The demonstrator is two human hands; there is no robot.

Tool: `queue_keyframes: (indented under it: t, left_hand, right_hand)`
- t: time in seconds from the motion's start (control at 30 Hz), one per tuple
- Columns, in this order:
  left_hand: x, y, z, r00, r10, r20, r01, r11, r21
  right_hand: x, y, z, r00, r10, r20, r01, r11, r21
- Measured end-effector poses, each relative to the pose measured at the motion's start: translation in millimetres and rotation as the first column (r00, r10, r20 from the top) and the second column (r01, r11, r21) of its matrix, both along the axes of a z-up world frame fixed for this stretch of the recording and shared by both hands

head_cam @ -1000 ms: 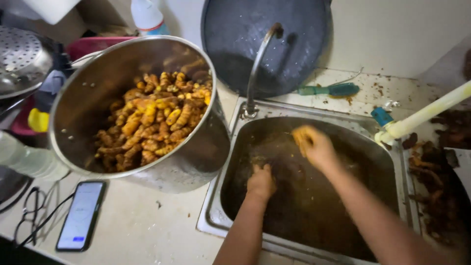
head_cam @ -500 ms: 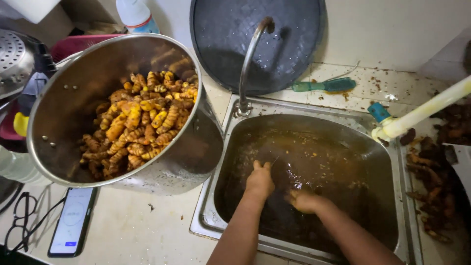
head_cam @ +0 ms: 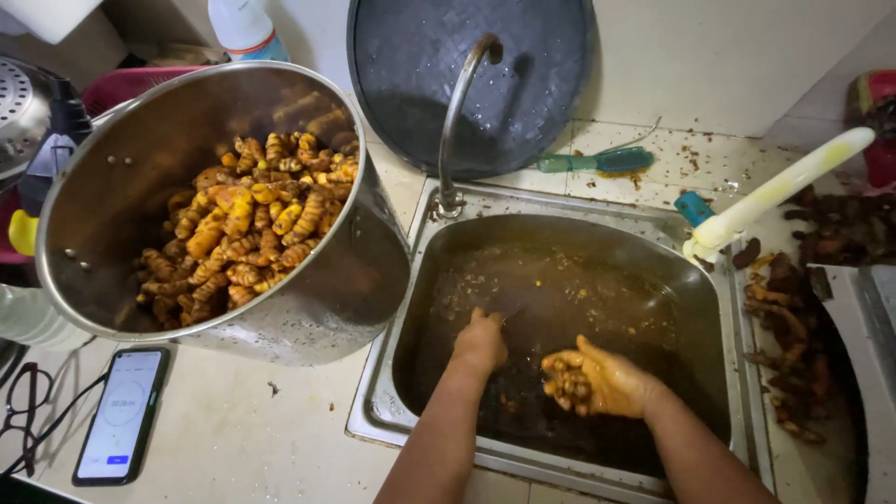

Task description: Washing and peeling turmeric roots in a sink filled with water

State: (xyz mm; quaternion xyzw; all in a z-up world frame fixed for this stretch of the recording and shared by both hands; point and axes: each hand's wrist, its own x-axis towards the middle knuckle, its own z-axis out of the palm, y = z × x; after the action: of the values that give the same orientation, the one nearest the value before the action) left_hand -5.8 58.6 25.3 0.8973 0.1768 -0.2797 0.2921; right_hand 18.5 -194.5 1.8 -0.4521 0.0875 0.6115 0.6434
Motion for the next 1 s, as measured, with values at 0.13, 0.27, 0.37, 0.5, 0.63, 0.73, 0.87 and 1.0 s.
queue_keyframes:
  t: [0.13, 0.27, 0.37, 0.5, 0.63, 0.73, 0.87, 1.0]
  left_hand:
    - [-0.8, 3.0, -19.5, 0.997, -0.033, 0.063, 0.031, 0.999, 0.032]
    - [-2.9, 5.0, -37.2, 0.987, -0.099, 0.125, 0.098, 0.995, 0.015]
    - [-6.1, 0.1, -17.1, 0.986, -0.116, 0.120, 0.117, 0.993, -0.002]
    - [-11.9, -5.4, 21.5, 0.978, -0.154, 0.143, 0.161, 0.986, -0.041]
    - [-11.1, -7.5, 25.5, 0.980, -0.140, 0.143, 0.145, 0.989, -0.025]
    - [-10.4, -3.7, -1.7, 0.971, -0.110, 0.211, 0.114, 0.994, -0.003]
    - [-4.6, -0.2, -16.4, 0.957, -0.030, 0.290, 0.026, 1.000, 0.015]
    - [-7.4, -1.0, -5.0, 0.938, -0.013, 0.345, 0.008, 1.000, 0.015]
  right_hand:
    - [13.2, -9.5, -38.3, 0.981, -0.178, 0.077, 0.190, 0.963, -0.192]
    - [20.9, -25.7, -85.1, 0.927, -0.312, 0.208, 0.364, 0.881, -0.302]
    - [18.6, -18.6, -54.8, 0.937, -0.273, 0.217, 0.323, 0.913, -0.248]
    - [14.7, -13.2, -29.4, 0.933, -0.321, 0.165, 0.342, 0.932, -0.120]
    - [14.1, -9.7, -24.7, 0.934, -0.315, 0.167, 0.335, 0.935, -0.112]
    - [15.4, -5.9, -40.6, 0.917, -0.283, 0.282, 0.354, 0.901, -0.249]
    - [15.4, 15.0, -34.8, 0.704, -0.276, 0.655, 0.560, 0.782, -0.273]
    - [15.7, 37.5, -79.5, 0.037, 0.549, 0.835, 0.503, 0.712, -0.490]
